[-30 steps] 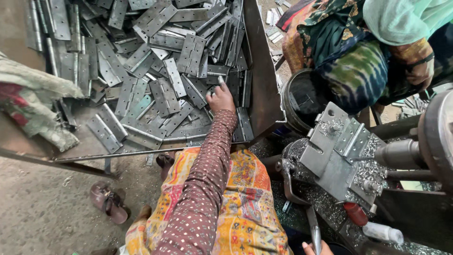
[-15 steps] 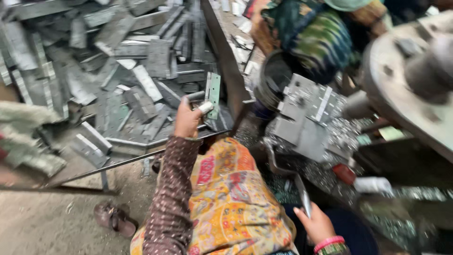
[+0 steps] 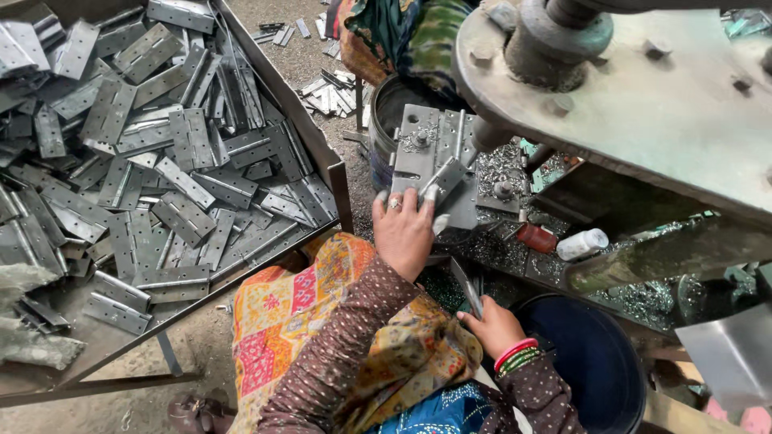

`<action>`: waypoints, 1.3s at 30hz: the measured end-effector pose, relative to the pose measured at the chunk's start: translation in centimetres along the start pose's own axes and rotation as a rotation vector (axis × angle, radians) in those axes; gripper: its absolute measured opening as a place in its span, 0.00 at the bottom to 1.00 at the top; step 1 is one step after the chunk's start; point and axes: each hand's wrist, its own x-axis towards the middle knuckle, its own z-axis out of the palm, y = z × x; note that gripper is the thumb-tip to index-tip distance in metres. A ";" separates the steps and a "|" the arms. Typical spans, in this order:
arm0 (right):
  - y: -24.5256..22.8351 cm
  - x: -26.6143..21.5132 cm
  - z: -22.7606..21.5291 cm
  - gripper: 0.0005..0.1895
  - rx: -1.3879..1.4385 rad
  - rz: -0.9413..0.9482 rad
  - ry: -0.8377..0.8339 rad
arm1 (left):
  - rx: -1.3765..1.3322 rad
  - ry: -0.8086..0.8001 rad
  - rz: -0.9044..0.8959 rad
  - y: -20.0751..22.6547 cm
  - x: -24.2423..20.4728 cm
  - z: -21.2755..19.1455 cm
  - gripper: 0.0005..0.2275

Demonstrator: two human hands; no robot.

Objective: The person repeatedly picks up metal hinge plates from a nearby bin, places them into a manual punching machine, and operates the lever to punch holes. The finished plates are then placed back into the bin.

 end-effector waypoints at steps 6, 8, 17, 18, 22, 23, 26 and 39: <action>-0.1 0.3 0.2 0.26 -0.054 -0.019 0.028 | 0.065 -0.132 0.031 0.5 0.2 3.2 0.18; -0.2 0.4 -0.1 0.27 -0.060 -0.062 0.051 | 0.019 -0.106 0.033 0.3 0.4 3.5 0.16; -1.0 -0.1 -0.8 0.26 -0.043 -0.006 -0.027 | -0.173 -0.179 -0.064 -1.4 1.0 1.6 0.22; -1.1 0.0 -1.0 0.26 -0.042 -0.005 -0.035 | -0.131 -0.163 -0.051 -1.3 1.0 1.5 0.21; -0.9 -0.2 -0.7 0.26 -0.035 0.002 -0.026 | -0.228 -0.140 -0.087 -1.4 0.2 1.9 0.20; -0.8 -0.2 -0.6 0.26 -0.031 -0.004 -0.020 | -0.261 -0.148 -0.109 -1.7 0.1 2.0 0.19; -0.5 -0.1 -0.4 0.27 -0.030 -0.022 -0.010 | -0.273 -0.088 -0.086 -2.2 0.0 2.0 0.18; 0.1 0.6 -0.1 0.26 -0.004 0.007 -0.023 | 0.032 -0.092 -0.030 2.3 -1.0 0.9 0.13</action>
